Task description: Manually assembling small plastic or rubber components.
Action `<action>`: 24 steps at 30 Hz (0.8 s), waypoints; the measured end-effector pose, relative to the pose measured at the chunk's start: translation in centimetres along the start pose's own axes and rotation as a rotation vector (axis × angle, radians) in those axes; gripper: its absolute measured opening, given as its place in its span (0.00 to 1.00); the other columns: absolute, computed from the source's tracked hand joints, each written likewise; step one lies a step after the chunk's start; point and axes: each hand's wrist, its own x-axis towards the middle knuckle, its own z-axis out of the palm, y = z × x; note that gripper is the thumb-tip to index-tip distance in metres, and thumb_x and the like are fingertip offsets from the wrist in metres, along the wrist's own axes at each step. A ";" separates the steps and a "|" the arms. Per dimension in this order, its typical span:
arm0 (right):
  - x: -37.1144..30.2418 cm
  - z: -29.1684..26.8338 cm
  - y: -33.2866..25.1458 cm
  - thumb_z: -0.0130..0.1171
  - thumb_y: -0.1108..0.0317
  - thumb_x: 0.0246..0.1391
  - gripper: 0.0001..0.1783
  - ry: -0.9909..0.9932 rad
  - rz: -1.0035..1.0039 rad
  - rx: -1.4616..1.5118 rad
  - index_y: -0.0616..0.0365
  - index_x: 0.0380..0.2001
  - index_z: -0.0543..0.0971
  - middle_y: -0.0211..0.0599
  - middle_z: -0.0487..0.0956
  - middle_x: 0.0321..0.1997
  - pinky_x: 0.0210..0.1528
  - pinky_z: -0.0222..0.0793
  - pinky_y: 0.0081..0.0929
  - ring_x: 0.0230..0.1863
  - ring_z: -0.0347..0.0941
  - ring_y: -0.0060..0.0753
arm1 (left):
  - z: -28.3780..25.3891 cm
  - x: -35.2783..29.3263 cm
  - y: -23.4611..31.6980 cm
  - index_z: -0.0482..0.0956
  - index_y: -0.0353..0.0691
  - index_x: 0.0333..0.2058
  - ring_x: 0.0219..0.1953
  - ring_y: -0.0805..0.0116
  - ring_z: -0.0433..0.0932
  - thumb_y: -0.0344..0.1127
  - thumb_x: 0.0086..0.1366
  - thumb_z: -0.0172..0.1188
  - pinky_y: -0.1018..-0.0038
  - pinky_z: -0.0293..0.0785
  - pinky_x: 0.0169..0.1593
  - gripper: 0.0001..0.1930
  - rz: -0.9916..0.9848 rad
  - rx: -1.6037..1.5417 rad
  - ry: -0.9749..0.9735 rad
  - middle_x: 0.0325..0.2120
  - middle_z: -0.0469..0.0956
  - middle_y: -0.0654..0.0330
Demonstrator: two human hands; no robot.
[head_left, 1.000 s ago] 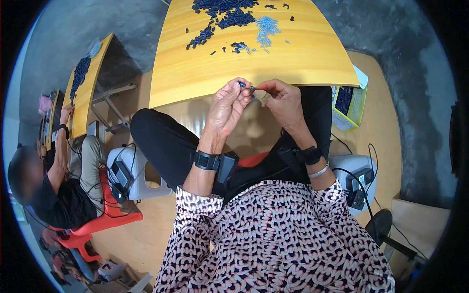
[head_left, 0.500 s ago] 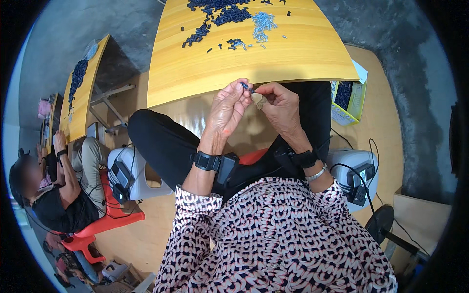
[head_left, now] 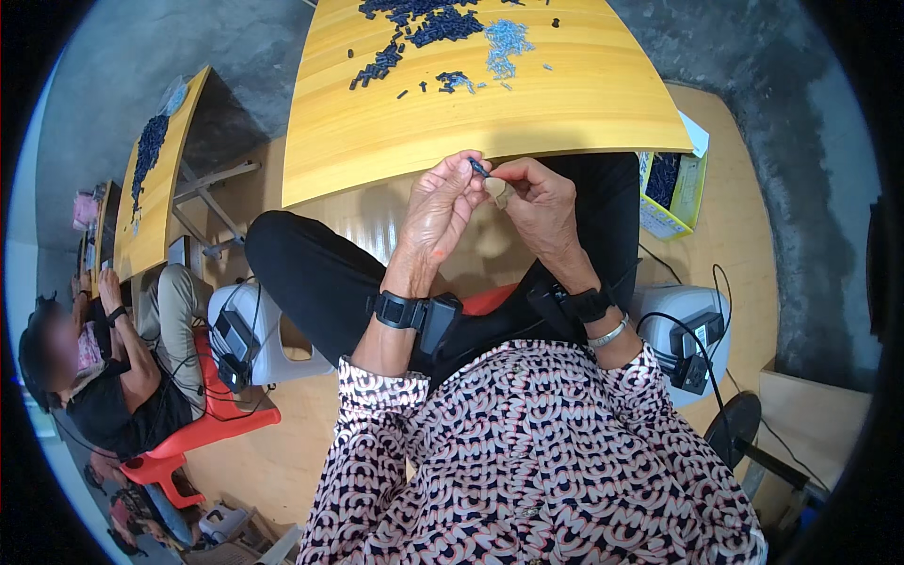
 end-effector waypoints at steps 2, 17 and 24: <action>0.0 0.0 -0.2 0.57 0.81 0.43 0.07 -0.008 0.011 0.014 0.64 0.30 0.77 0.31 0.79 0.29 0.32 0.69 0.13 0.30 0.73 0.15 | 0.0 0.0 -0.1 0.72 0.34 0.39 0.28 0.80 0.71 0.30 0.63 0.51 0.82 0.71 0.35 0.08 0.004 0.003 0.013 0.33 0.75 0.59; -0.4 0.4 0.8 0.58 0.81 0.44 0.07 0.061 0.018 0.104 0.63 0.30 0.77 0.30 0.79 0.29 0.34 0.70 0.14 0.31 0.73 0.15 | 0.5 -0.1 -0.4 0.72 0.31 0.40 0.27 0.82 0.71 0.28 0.62 0.51 0.86 0.69 0.33 0.09 -0.001 0.004 0.036 0.33 0.74 0.59; -0.8 0.7 1.1 0.62 0.74 0.44 0.06 0.103 -0.018 0.064 0.62 0.29 0.77 0.29 0.78 0.26 0.32 0.69 0.14 0.30 0.72 0.14 | -0.1 -0.1 -1.1 0.70 0.31 0.42 0.28 0.81 0.71 0.27 0.61 0.51 0.87 0.70 0.33 0.11 -0.030 -0.054 0.084 0.34 0.73 0.59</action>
